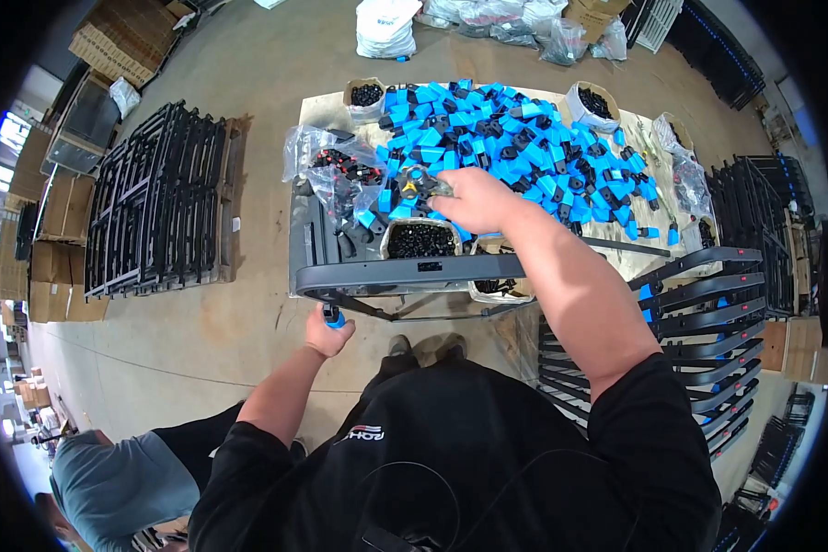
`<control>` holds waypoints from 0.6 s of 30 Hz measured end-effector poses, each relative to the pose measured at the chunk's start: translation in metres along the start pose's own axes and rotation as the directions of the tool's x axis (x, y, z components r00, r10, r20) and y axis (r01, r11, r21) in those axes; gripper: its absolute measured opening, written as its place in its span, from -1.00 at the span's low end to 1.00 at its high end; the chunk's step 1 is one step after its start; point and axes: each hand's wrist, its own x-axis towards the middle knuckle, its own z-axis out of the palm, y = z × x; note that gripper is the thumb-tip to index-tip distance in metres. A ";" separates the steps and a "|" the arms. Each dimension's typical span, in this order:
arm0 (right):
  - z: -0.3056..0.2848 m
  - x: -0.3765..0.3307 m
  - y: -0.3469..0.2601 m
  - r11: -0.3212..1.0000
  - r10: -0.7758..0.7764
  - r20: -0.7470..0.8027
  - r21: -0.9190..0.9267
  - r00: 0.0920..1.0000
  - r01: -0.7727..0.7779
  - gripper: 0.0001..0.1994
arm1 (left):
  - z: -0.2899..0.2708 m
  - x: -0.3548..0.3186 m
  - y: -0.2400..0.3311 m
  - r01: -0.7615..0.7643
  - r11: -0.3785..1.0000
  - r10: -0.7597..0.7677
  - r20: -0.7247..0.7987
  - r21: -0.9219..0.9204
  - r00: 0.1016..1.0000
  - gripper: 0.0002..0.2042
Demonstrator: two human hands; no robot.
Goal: Attaching blue plastic caps to metal frame components and then stacking the assembled frames onto a storage rack.
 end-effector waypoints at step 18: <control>-0.027 -0.181 -0.084 0.953 0.211 -0.766 0.299 0.607 0.047 -0.85 | 0.020 -0.002 -0.030 -0.003 0.996 0.003 0.002 -0.084 1.000 -0.47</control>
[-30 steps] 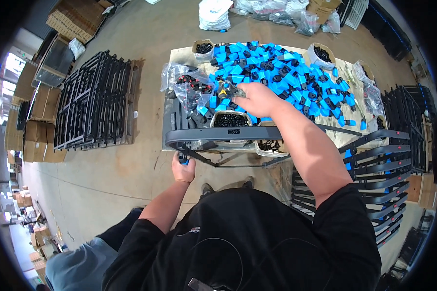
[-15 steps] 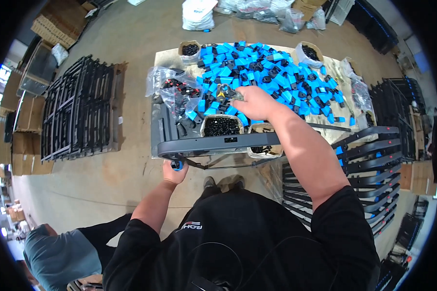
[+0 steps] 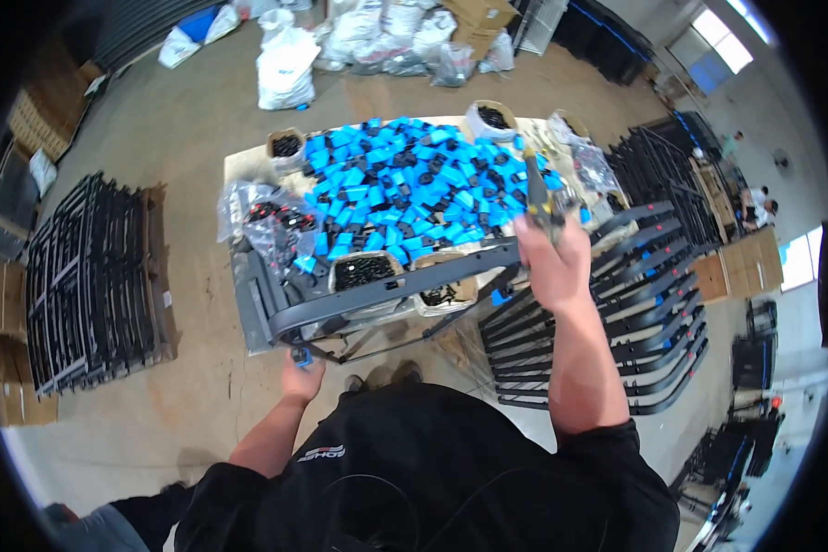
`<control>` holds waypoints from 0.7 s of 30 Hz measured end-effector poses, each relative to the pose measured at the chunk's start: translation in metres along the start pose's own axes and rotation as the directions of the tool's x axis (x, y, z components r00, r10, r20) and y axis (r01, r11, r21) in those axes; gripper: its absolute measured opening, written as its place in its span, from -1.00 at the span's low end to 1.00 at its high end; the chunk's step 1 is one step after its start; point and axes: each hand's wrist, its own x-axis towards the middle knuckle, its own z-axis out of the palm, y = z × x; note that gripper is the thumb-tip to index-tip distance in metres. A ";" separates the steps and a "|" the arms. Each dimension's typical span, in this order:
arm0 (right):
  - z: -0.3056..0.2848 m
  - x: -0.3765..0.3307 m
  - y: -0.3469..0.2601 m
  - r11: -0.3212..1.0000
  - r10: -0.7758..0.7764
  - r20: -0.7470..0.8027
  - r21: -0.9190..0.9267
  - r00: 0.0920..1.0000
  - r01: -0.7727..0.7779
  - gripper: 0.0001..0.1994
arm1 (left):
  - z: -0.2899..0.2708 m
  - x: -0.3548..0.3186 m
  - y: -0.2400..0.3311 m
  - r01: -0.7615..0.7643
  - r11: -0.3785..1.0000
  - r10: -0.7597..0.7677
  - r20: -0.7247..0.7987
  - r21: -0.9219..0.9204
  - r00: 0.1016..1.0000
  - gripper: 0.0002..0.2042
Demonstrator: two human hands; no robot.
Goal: Attaching blue plastic caps to metal frame components and then stacking the assembled frames onto a storage rack.
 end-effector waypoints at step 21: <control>-0.087 -0.123 0.208 0.945 0.328 0.517 -0.183 0.791 -0.272 -0.47 | 0.180 -0.092 0.356 0.090 0.886 0.213 0.573 -0.454 0.791 -0.76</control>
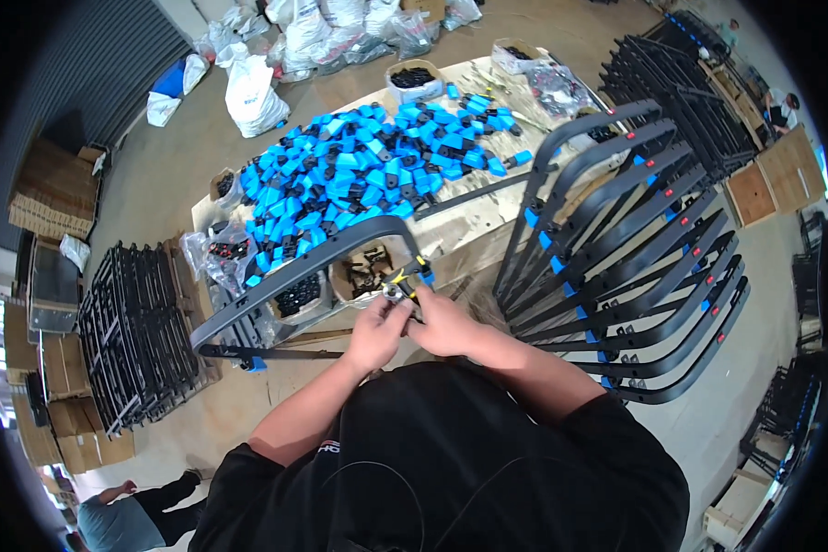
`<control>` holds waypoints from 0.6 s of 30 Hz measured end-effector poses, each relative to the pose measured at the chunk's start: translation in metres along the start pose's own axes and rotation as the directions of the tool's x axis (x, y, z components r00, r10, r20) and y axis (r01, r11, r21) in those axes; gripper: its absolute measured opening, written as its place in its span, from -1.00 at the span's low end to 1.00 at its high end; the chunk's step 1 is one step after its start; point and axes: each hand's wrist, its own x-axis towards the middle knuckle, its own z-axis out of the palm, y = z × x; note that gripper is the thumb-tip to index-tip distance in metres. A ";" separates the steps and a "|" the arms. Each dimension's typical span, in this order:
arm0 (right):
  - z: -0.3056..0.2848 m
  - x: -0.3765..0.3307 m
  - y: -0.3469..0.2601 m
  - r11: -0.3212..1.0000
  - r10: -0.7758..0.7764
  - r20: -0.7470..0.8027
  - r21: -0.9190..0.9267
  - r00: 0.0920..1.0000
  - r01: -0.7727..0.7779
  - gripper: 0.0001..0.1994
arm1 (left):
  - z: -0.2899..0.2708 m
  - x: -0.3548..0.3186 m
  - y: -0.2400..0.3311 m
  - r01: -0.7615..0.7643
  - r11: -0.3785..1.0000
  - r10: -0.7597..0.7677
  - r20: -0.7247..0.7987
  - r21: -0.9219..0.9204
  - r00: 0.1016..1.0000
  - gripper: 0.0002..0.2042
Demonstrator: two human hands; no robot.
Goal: Attaching blue plastic caps to metal frame components and then stacking the assembled frames onto a storage rack.
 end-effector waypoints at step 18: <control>-0.061 0.013 0.095 0.927 0.023 -0.414 0.350 0.910 0.135 -0.67 | 0.027 0.039 -0.012 0.063 0.998 -0.054 -0.309 0.021 0.949 -0.82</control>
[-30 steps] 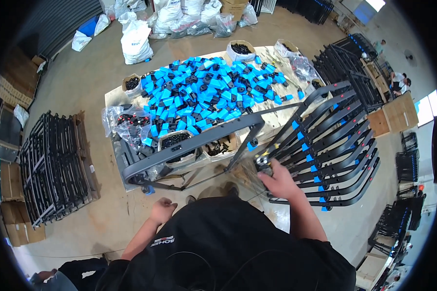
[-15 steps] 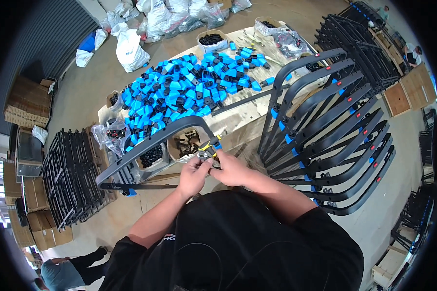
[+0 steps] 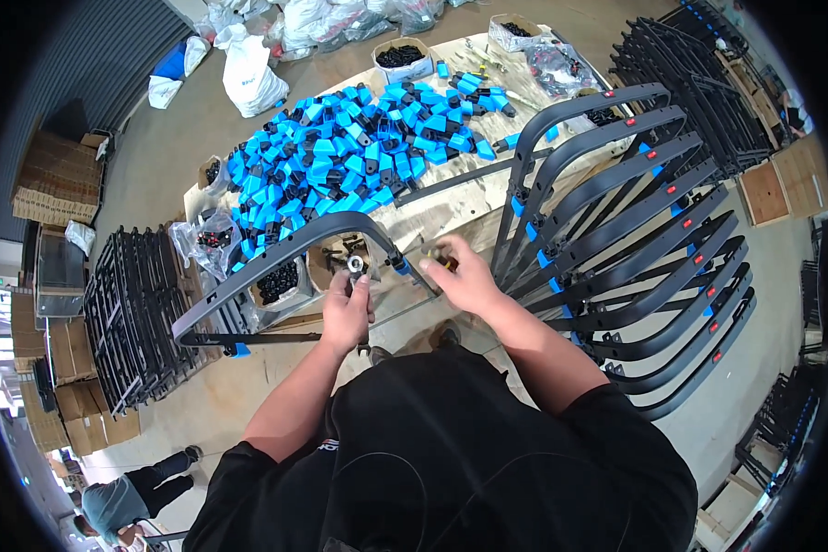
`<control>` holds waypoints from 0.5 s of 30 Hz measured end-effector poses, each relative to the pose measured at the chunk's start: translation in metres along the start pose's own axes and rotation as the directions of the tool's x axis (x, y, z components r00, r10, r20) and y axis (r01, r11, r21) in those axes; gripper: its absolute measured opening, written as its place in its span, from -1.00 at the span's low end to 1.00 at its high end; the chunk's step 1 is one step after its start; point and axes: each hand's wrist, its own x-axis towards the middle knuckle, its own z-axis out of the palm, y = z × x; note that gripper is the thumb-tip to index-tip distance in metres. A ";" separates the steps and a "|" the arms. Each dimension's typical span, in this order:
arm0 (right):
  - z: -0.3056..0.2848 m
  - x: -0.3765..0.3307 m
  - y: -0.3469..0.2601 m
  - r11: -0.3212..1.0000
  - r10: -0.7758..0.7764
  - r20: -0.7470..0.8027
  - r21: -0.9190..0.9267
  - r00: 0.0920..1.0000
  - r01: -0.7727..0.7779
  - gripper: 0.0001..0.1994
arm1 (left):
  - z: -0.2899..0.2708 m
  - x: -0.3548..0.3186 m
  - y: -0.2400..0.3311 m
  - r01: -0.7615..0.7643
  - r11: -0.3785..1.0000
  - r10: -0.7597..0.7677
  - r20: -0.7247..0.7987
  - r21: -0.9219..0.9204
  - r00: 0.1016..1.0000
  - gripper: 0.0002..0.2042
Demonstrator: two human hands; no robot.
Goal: Attaching blue plastic caps to metal frame components and then stacking the assembled frames onto a storage rack.
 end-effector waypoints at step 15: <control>0.047 0.046 0.043 0.816 0.440 -0.002 0.418 0.898 -0.399 -0.68 | 0.008 0.027 -0.008 0.309 0.931 -0.257 0.252 -0.195 0.933 -0.36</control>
